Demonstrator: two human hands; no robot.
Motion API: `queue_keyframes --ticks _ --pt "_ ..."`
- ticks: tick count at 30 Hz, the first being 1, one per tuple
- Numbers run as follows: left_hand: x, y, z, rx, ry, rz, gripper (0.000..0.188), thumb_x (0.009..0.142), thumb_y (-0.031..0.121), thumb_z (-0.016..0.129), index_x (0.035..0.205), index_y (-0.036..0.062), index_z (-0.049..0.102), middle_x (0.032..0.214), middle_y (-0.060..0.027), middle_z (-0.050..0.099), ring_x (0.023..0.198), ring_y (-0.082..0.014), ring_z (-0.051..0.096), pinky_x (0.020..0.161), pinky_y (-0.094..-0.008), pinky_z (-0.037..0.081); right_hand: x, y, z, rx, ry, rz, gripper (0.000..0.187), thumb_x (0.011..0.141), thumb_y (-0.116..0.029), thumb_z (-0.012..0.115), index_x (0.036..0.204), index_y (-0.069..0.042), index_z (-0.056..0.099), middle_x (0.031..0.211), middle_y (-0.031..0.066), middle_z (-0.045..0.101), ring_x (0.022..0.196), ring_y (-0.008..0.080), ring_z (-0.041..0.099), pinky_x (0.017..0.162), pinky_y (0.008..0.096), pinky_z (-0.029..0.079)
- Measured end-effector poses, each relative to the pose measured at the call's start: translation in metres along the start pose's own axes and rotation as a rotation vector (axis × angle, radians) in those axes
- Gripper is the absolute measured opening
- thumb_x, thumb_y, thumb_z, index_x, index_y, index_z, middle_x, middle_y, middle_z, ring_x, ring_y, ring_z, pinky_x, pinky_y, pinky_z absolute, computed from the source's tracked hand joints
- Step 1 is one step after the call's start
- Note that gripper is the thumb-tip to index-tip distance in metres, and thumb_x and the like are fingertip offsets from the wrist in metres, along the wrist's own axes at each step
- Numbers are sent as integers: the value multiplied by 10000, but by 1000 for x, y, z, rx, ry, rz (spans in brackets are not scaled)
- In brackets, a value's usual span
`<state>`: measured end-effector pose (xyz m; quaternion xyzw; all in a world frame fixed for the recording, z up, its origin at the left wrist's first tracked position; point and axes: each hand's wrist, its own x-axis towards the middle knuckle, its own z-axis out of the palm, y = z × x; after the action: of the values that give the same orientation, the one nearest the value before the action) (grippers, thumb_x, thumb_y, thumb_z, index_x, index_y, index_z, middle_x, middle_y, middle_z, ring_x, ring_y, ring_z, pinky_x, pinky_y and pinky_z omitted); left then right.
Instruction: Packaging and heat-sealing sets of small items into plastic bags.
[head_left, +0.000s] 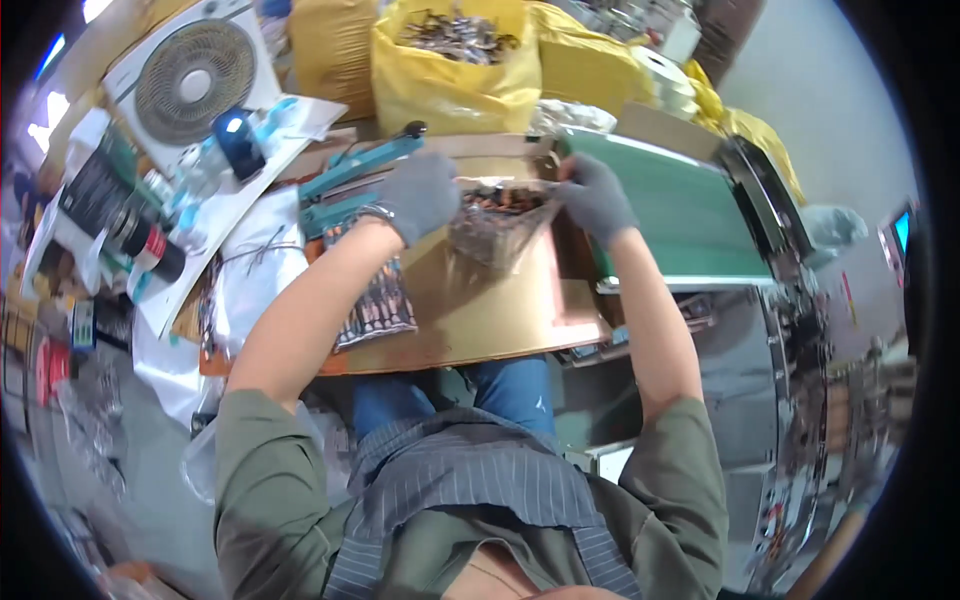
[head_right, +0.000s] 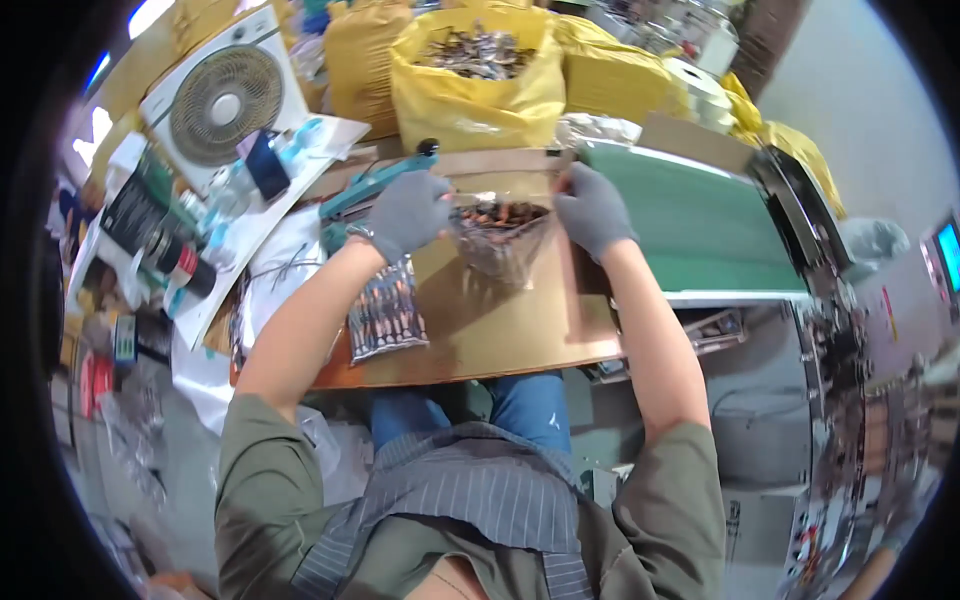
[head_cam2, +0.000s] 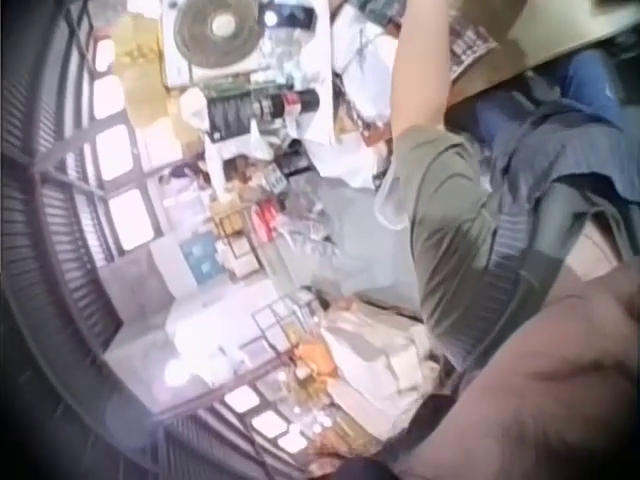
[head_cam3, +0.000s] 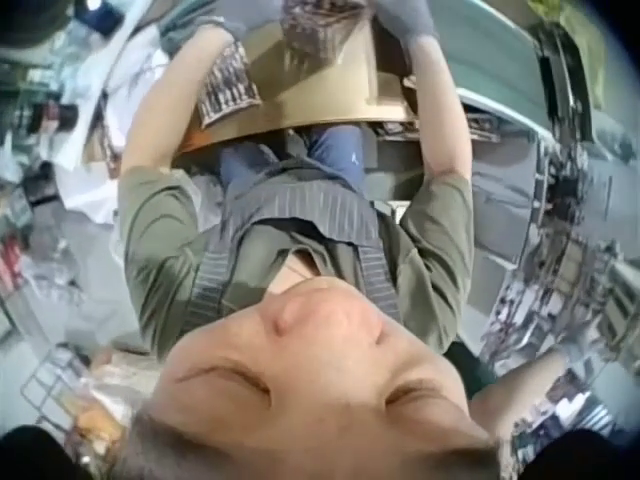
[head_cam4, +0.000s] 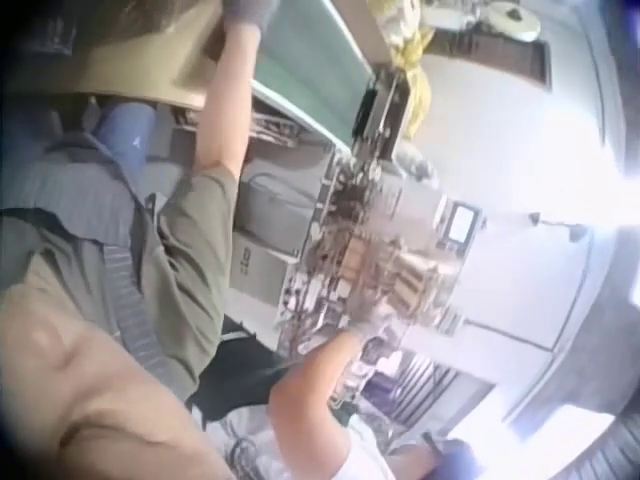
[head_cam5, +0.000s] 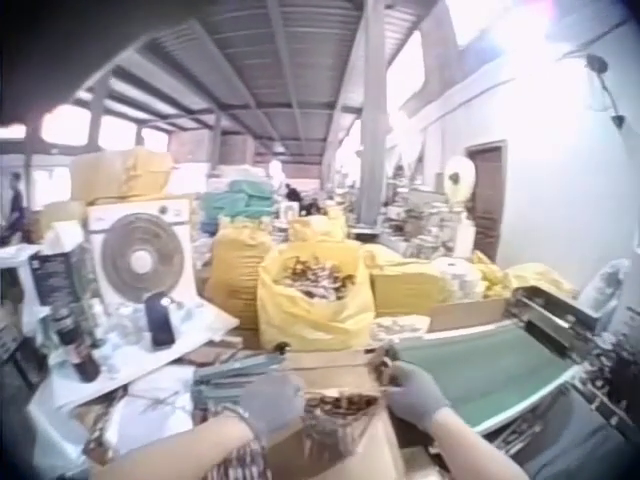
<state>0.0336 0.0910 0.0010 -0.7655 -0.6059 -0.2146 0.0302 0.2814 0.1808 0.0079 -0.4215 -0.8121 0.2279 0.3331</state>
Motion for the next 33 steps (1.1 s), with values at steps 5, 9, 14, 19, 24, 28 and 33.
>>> queue_keyframes --ticks 5,9,14,19,24,28,33 --pt "-17 -7 7 -113 138 -58 189 829 129 479 855 -2 612 745 -174 623 628 -277 627 616 -358 482 -1 25 8 41 -256 48 93 791 -85 554 861 -24 557 692 16 552 658 56 529 610 221 432" --pt "-32 26 -25 -844 137 -303 213 882 67 472 999 -56 599 718 -94 611 651 -140 649 558 -232 498 -14 -50 -38 158 -156 -119 338 805 -248 637 1024 -18 522 859 67 587 775 166 576 691 301 470" --pt "-43 44 -66 -597 188 -8 218 848 60 542 1033 -40 596 880 -121 637 717 -174 646 644 -288 509 -2 -51 28 -138 -257 -633 392 837 -393 615 910 -11 569 709 96 583 644 234 580 566 347 434" --pt "-66 -25 -51 -571 602 -142 509 708 176 729 1137 -24 541 1016 -171 625 881 -199 620 781 -304 477 12 -89 84 649 -301 -36 301 883 -260 557 712 -13 569 600 -27 513 570 32 451 515 210 363" --pt "-111 -91 70 -1125 44 -803 564 636 233 804 1085 -25 581 997 -75 631 847 -166 588 794 -298 464 87 -28 202 -257 -112 -454 376 863 -384 549 814 -15 595 709 217 610 654 387 592 589 426 455" --pt "-114 -108 115 -1477 188 -973 456 667 229 791 1019 -16 635 945 -59 641 836 -152 584 782 -279 460 168 -17 243 -179 209 -73 362 817 -405 590 874 -47 588 800 173 625 743 348 609 642 427 463" --pt "-104 -156 119 -1593 401 -1073 443 668 248 789 995 -15 647 927 -69 647 805 -163 598 746 -287 472 179 -92 235 -71 64 -346 344 763 -382 641 881 -63 589 816 153 617 774 359 601 677 428 475"
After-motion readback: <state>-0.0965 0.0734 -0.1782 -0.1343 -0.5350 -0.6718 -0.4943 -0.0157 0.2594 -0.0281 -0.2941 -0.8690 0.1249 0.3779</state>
